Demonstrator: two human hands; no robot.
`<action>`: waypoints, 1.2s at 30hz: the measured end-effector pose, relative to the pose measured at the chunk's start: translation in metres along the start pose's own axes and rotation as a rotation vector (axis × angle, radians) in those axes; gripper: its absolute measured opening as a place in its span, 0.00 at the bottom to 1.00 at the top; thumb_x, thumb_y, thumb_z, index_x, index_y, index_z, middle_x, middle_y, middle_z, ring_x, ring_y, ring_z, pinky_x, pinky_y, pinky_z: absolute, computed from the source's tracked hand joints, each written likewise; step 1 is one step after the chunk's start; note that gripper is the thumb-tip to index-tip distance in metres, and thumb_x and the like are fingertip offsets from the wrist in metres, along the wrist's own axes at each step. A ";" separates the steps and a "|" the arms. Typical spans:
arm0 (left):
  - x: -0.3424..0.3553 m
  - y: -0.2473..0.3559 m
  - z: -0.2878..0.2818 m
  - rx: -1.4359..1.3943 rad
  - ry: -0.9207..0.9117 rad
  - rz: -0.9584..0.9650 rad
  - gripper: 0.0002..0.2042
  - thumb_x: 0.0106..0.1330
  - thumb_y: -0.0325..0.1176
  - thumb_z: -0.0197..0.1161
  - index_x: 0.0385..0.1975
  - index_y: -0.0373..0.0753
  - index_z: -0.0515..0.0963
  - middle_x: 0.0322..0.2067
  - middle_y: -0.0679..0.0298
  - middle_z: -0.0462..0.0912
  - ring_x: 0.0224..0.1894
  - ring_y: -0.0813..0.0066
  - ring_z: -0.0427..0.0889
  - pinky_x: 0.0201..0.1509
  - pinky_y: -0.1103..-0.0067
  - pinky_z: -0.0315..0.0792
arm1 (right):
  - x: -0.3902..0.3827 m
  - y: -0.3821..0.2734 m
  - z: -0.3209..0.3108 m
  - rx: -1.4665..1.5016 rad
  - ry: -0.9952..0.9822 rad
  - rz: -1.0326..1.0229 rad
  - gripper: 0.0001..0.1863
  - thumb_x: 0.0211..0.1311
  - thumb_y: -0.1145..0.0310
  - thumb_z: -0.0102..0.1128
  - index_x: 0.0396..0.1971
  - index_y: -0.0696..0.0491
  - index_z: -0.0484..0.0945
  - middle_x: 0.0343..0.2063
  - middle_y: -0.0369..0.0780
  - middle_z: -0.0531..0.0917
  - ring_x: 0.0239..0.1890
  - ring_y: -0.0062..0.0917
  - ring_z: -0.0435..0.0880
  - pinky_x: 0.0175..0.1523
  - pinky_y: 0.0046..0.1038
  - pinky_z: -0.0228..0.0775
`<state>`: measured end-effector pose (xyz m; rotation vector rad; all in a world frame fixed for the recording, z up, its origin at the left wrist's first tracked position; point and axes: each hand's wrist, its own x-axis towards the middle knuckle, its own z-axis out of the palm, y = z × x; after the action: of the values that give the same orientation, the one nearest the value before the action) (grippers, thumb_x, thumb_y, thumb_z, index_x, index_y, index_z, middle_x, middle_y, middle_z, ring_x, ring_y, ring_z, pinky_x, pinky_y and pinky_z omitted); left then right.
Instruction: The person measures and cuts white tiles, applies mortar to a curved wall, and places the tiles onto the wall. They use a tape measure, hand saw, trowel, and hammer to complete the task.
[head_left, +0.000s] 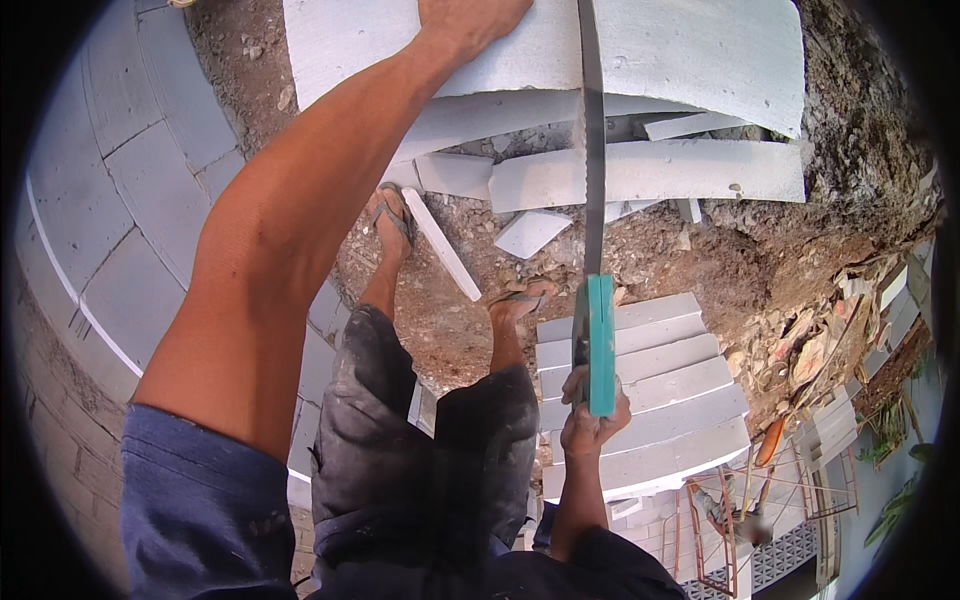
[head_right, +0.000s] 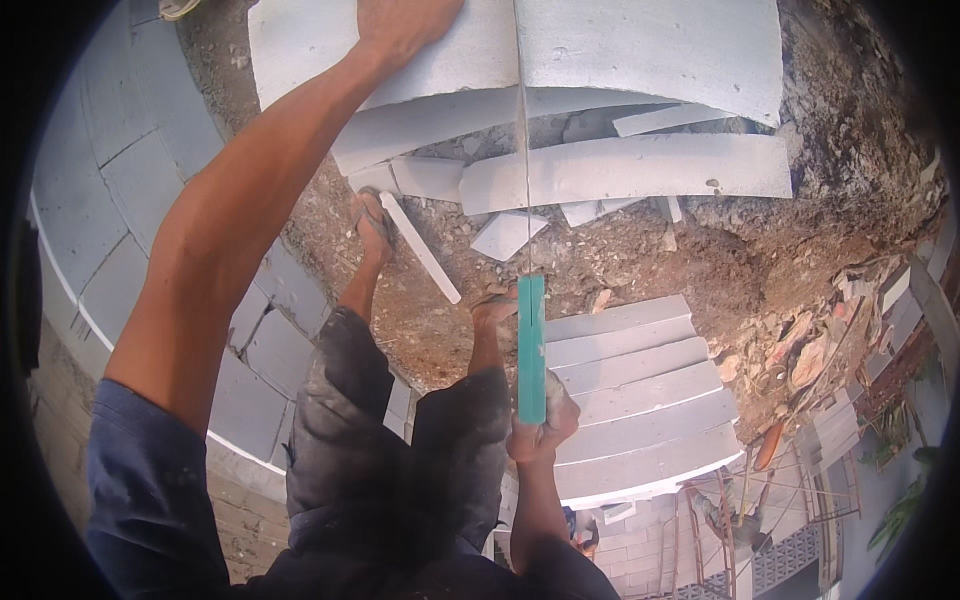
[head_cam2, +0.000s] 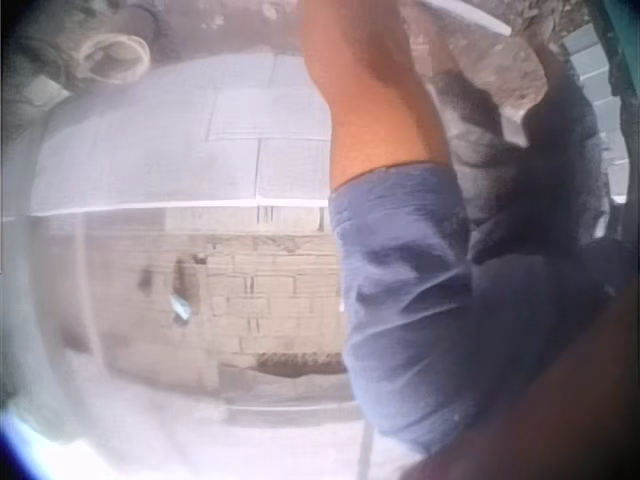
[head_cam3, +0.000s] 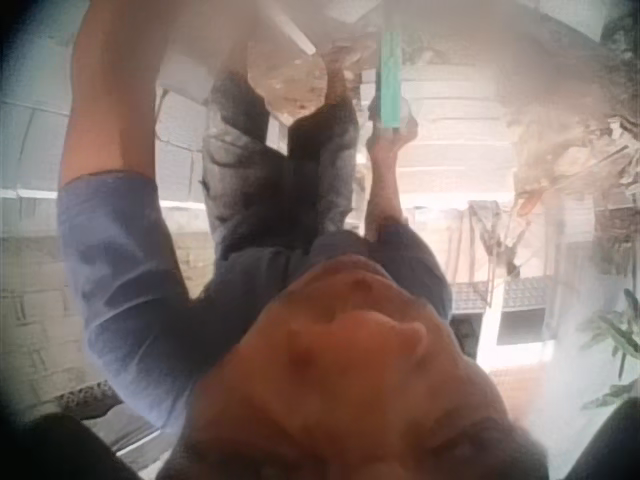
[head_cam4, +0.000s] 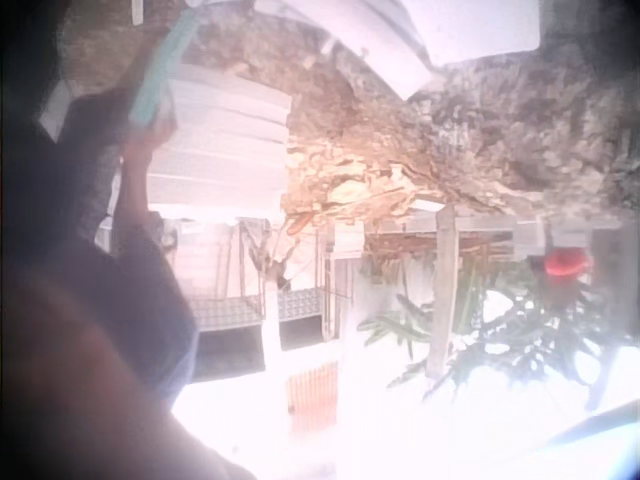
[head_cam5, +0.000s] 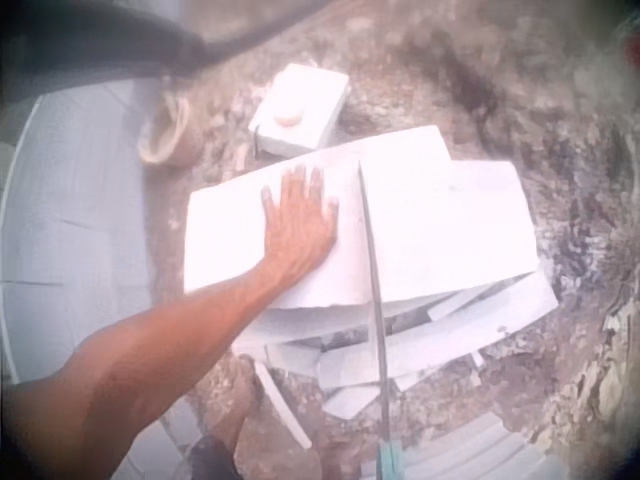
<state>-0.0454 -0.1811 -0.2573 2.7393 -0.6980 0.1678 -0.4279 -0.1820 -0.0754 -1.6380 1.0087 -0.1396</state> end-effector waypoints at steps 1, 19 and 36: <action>-0.003 0.012 0.001 -0.028 -0.005 0.013 0.28 0.69 0.44 0.47 0.63 0.32 0.62 0.64 0.45 0.61 0.69 0.48 0.55 0.67 0.46 0.46 | -0.032 0.011 -0.015 -0.004 0.025 -0.011 0.39 0.60 0.39 0.53 0.46 0.66 0.74 0.21 0.42 0.77 0.16 0.19 0.72 0.26 0.23 0.69; 0.004 0.014 0.005 -0.048 -0.009 0.050 0.27 0.71 0.46 0.43 0.64 0.32 0.61 0.65 0.47 0.60 0.69 0.50 0.55 0.68 0.48 0.48 | 0.137 0.004 0.071 0.276 0.104 -0.116 0.24 0.64 0.51 0.56 0.34 0.63 0.76 0.20 0.35 0.75 0.19 0.13 0.68 0.23 0.17 0.57; 0.001 0.000 -0.010 0.049 0.025 0.033 0.26 0.69 0.43 0.48 0.62 0.32 0.64 0.62 0.44 0.63 0.66 0.48 0.59 0.65 0.47 0.51 | 0.043 0.031 0.009 0.039 -0.064 -0.034 0.35 0.64 0.43 0.50 0.46 0.66 0.74 0.21 0.40 0.77 0.19 0.16 0.71 0.24 0.19 0.62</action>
<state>-0.0451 -0.1778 -0.2479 2.7680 -0.7420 0.2295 -0.4119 -0.2032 -0.1222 -1.6147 0.9247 -0.1282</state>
